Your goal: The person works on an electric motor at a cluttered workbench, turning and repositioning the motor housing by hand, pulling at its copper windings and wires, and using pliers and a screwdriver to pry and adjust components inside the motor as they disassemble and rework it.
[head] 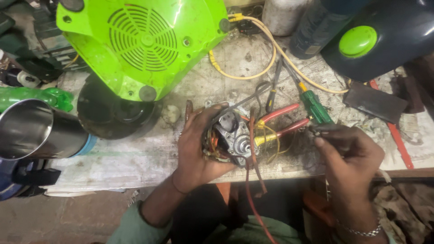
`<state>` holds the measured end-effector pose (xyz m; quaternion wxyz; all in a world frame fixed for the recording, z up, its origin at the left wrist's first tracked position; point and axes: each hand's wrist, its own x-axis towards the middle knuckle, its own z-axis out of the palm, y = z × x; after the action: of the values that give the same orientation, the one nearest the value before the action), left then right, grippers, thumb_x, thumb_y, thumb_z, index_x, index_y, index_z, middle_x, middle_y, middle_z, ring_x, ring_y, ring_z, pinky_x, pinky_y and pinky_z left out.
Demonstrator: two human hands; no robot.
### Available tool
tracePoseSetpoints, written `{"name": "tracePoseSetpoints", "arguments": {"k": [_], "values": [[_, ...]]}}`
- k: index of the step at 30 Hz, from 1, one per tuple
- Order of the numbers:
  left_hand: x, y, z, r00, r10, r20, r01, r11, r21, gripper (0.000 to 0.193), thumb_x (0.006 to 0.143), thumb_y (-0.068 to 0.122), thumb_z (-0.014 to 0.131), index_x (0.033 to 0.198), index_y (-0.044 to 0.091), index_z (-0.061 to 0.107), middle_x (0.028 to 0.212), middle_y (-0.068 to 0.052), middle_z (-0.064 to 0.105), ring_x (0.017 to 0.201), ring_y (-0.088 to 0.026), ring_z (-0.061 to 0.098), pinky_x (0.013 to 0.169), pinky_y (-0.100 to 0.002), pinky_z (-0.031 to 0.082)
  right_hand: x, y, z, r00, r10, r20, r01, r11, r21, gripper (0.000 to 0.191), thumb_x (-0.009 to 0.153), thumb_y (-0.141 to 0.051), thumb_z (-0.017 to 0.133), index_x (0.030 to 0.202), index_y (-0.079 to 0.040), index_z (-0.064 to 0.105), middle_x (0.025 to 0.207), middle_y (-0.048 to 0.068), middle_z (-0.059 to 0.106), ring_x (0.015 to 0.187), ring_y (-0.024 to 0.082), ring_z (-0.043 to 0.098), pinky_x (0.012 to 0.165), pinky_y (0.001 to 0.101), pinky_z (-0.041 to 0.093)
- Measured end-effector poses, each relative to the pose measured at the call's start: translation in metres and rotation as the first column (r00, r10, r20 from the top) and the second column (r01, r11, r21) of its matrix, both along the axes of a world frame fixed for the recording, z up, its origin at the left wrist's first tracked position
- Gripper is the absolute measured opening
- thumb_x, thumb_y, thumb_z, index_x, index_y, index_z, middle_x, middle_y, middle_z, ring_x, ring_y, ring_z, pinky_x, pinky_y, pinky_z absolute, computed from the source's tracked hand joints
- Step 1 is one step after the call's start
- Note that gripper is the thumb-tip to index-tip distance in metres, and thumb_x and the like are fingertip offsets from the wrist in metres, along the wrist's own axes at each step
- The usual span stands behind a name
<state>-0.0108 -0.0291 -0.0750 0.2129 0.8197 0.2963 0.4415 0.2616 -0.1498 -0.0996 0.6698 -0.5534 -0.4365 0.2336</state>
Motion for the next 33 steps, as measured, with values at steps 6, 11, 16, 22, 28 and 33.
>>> {"name": "tracePoseSetpoints", "arguments": {"k": [6, 11, 16, 22, 28, 33], "values": [[-0.001, -0.002, 0.002, 1.0, 0.005, -0.026, -0.004, 1.0, 0.018, 0.104, 0.057, 0.049, 0.1, 0.138, 0.004, 0.052, 0.137, -0.012, 0.066, 0.126, -0.032, 0.066, 0.118, -0.048, 0.045, 0.0, -0.004, -0.009, 0.812, 0.309, -0.495, -0.213, 0.947, 0.242, 0.011, 0.097, 0.007, 0.071, 0.099, 0.001, 0.062, 0.099, 0.019, 0.072, 0.061, 0.01, 0.055, 0.061, 0.024, 0.043], [-0.001, -0.004, 0.003, 1.0, 0.017, 0.001, -0.017, 1.0, 0.0, 0.104, 0.059, 0.049, 0.1, 0.139, 0.005, 0.051, 0.135, -0.012, 0.067, 0.126, -0.031, 0.067, 0.12, -0.048, 0.044, 0.006, -0.009, -0.002, 0.868, 0.248, -0.43, -0.173, 0.963, 0.206, 0.01, 0.099, 0.005, 0.07, 0.098, 0.0, 0.062, 0.098, 0.017, 0.071, 0.061, 0.01, 0.054, 0.055, 0.0218, 0.041], [-0.001, -0.004, 0.004, 0.998, 0.048, -0.038, -0.049, 0.999, -0.012, 0.106, 0.056, 0.049, 0.1, 0.138, 0.004, 0.051, 0.133, -0.012, 0.067, 0.121, -0.029, 0.067, 0.117, -0.048, 0.045, 0.01, -0.011, 0.018, 0.892, 0.144, -0.429, -0.093, 0.986, 0.138, 0.008, 0.096, 0.006, 0.07, 0.1, 0.001, 0.064, 0.087, 0.011, 0.068, 0.063, 0.01, 0.056, 0.061, 0.0243, 0.041], [-0.001, -0.007, 0.008, 0.998, -0.006, 0.063, 0.012, 0.995, -0.098, 0.098, 0.063, 0.04, 0.101, 0.14, 0.005, 0.051, 0.132, -0.011, 0.068, 0.122, -0.026, 0.068, 0.11, -0.039, 0.054, 0.027, -0.007, 0.02, 0.898, 0.166, -0.408, -0.157, 0.986, 0.055, 0.01, 0.101, 0.002, 0.071, 0.109, 0.004, 0.065, 0.09, 0.011, 0.065, 0.064, 0.01, 0.052, 0.064, 0.0249, 0.04], [-0.001, -0.005, 0.009, 0.997, 0.078, -0.01, -0.079, 0.995, -0.057, 0.094, 0.06, 0.037, 0.101, 0.134, 0.005, 0.054, 0.123, -0.011, 0.067, 0.116, -0.027, 0.068, 0.106, -0.038, 0.054, 0.041, -0.006, -0.005, 0.663, 0.379, -0.646, -0.369, 0.916, 0.159, 0.015, 0.097, -0.007, 0.073, 0.11, 0.0, 0.069, 0.103, 0.018, 0.07, 0.057, 0.007, 0.05, 0.048, 0.0194, 0.036], [-0.001, -0.003, 0.006, 0.996, 0.085, 0.009, -0.085, 0.996, -0.022, 0.095, 0.061, 0.035, 0.1, 0.137, 0.003, 0.052, 0.129, -0.013, 0.066, 0.122, -0.028, 0.066, 0.11, -0.039, 0.052, 0.039, -0.004, -0.012, 0.605, 0.395, -0.691, -0.392, 0.904, 0.173, 0.013, 0.1, -0.007, 0.073, 0.111, -0.001, 0.07, 0.101, 0.017, 0.069, 0.058, 0.007, 0.049, 0.051, 0.0204, 0.035]]}}
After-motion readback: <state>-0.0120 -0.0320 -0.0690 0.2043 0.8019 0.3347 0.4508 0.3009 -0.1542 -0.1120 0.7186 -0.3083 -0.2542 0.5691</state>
